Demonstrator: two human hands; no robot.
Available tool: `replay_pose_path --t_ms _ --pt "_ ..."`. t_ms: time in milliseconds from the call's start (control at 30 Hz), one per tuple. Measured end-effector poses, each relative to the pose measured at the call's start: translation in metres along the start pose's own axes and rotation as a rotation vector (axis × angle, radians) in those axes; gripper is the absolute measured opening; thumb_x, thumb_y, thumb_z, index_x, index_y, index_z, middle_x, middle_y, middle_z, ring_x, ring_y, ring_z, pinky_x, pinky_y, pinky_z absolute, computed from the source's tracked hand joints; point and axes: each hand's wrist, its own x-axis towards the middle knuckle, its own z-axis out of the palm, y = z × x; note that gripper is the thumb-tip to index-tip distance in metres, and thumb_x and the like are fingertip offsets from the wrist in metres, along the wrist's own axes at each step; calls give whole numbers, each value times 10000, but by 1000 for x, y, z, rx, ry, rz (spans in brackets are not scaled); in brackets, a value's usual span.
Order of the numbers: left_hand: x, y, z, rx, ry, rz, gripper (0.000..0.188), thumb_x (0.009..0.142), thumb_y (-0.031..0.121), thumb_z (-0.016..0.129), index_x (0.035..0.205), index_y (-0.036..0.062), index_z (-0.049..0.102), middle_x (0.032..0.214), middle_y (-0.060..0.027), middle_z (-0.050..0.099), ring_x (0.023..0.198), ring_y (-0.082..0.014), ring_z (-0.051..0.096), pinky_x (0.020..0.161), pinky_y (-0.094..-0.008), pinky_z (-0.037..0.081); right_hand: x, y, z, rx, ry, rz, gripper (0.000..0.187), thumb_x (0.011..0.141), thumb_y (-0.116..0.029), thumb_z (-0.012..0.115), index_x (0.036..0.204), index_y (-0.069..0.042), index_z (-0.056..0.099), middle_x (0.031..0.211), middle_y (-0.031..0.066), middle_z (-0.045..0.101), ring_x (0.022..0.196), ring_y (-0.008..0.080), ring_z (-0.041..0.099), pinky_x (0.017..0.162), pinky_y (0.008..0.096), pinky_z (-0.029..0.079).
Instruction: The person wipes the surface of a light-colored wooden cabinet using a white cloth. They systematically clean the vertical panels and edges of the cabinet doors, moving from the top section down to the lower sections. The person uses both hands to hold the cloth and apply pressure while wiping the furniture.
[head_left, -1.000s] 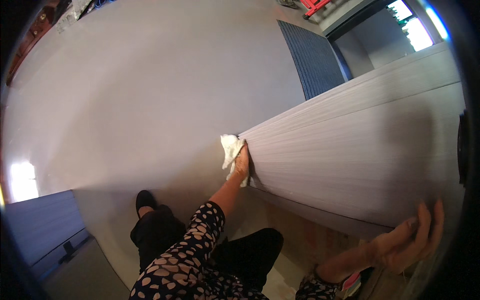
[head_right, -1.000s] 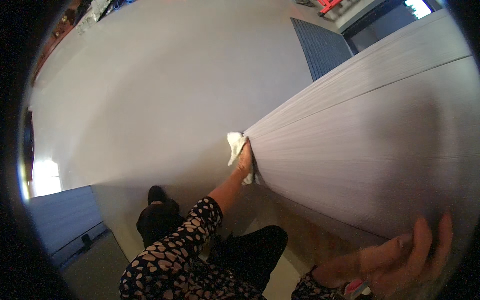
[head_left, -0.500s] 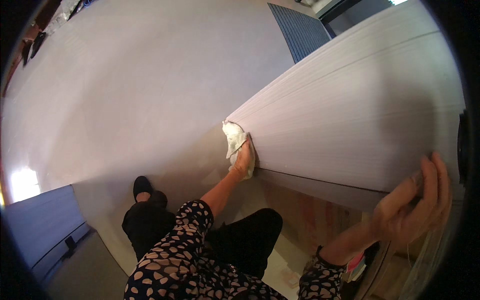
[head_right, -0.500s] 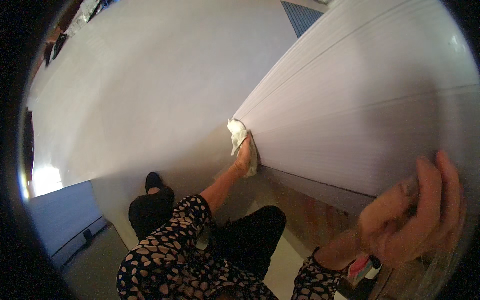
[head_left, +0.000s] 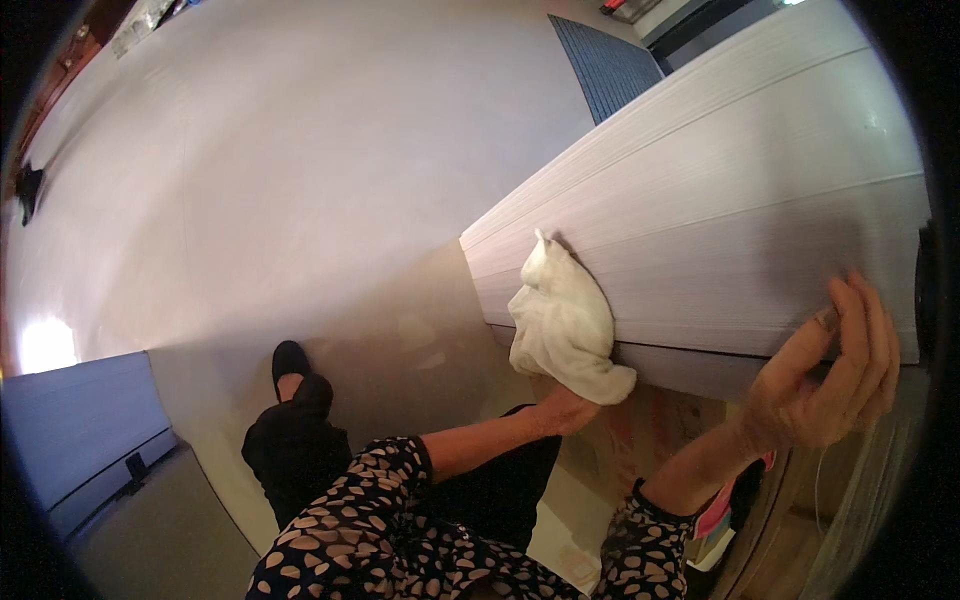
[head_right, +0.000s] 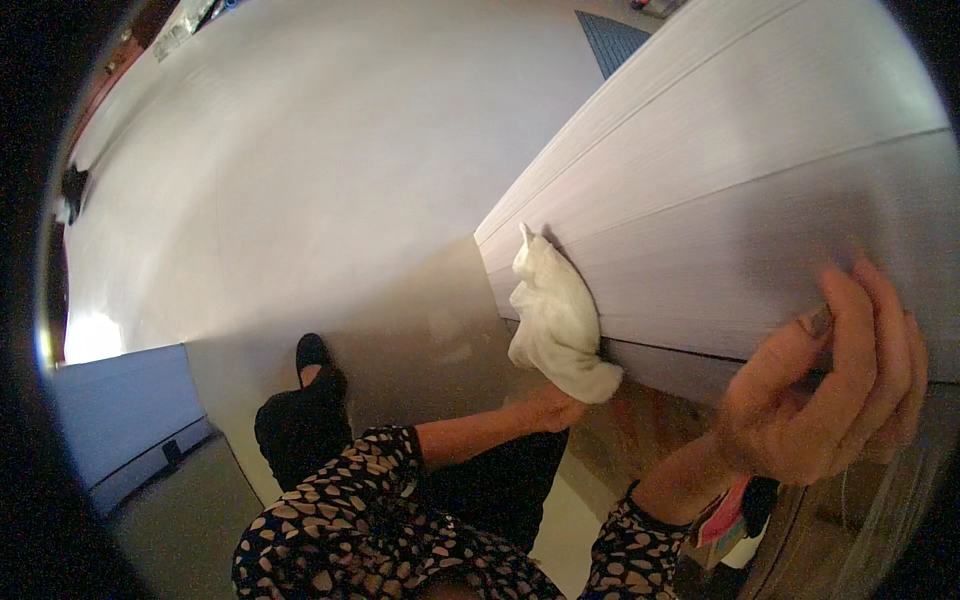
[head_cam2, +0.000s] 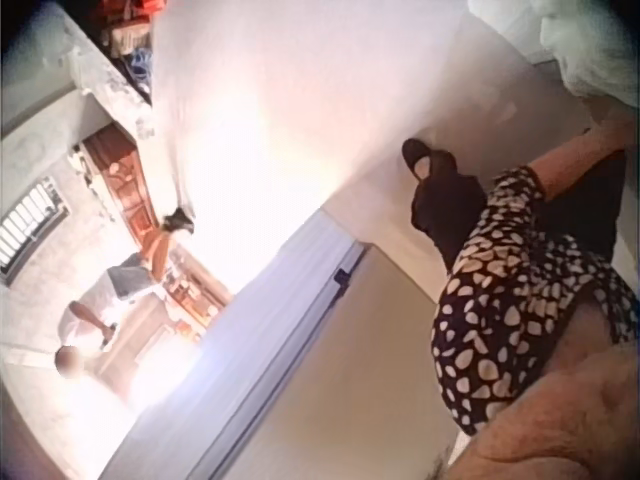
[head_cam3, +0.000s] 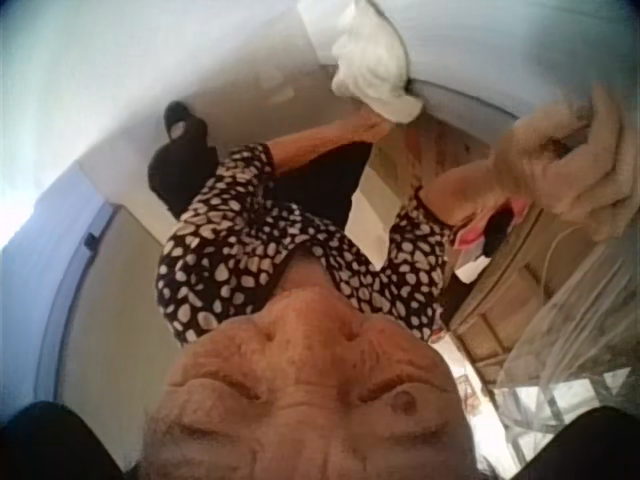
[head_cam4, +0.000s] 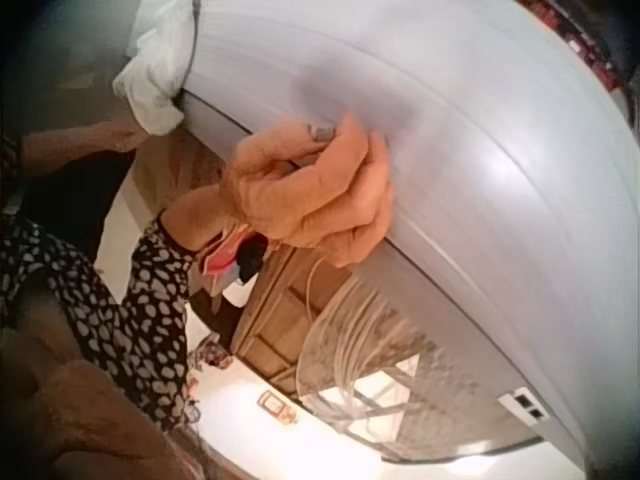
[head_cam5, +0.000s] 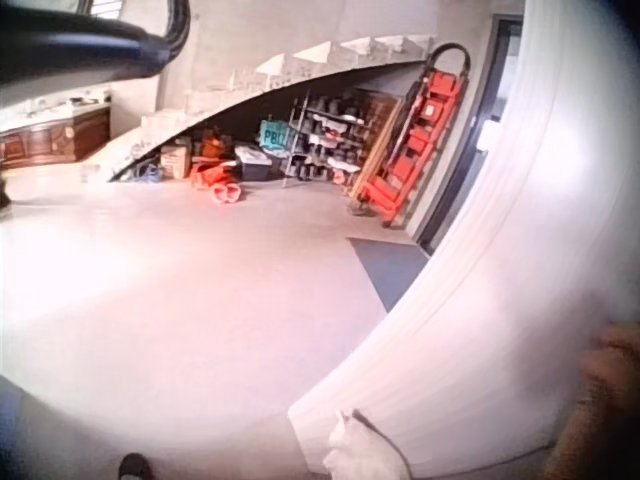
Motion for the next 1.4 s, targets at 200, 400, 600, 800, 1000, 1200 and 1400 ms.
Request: replay_pose_path --t_ms 200,400,600,800,1000,1200,1400 --pt "6 -91 62 1 2 3 440 935 179 405 1350 50 335 1378 -93 354 1274 -227 313 1070 -322 213 -7 9 -14 -72 -78 -31 174 848 -79 476 866 -22 640 872 104 667 790 234 616 773 365 496" --pt "17 -163 82 -214 490 -183 486 962 290 372 1373 42 291 1401 -121 309 1279 -264 288 1061 -329 219 -6 0 -32 -92 -149 56 159 865 -8 496 965 -7 619 980 79 657 965 205 570 876 304 482" --pt "0 -155 42 -157 628 -485 750 913 532 352 1441 73 82 1473 -154 141 1316 -314 218 1053 -389 234 -5 3 -54 -51 -162 86 164 867 -21 490 971 6 613 994 89 651 1009 230 568 896 334 482" --pt "6 -183 -14 -987 711 -705 997 784 756 300 1441 60 20 1489 -167 55 1348 -324 133 1068 -477 159 13 0 -87 -176 -210 69 190 898 -63 453 993 14 598 978 116 648 935 245 610 884 400 486" --pt "13 -177 -13 -491 974 -913 965 860 636 326 1375 -95 -35 1447 -269 42 1325 -373 152 1068 -447 179 28 -8 -112 -217 -278 63 198 918 -90 444 997 10 596 982 118 642 939 243 608 932 412 442" --pt "14 -140 -42 -287 896 -317 798 886 476 456 1347 -117 185 1410 -238 201 1290 -350 222 1051 -431 211 27 0 -124 -292 -366 38 194 898 -78 449 978 -5 609 960 112 645 922 245 594 887 407 440" --pt "17 -132 -54 -462 868 -184 838 852 435 543 1351 -108 145 1338 -219 321 1227 -305 322 1041 -382 231 26 -12 -105 -342 -338 64 228 856 -76 416 931 -22 624 925 108 644 808 240 608 838 402 437"
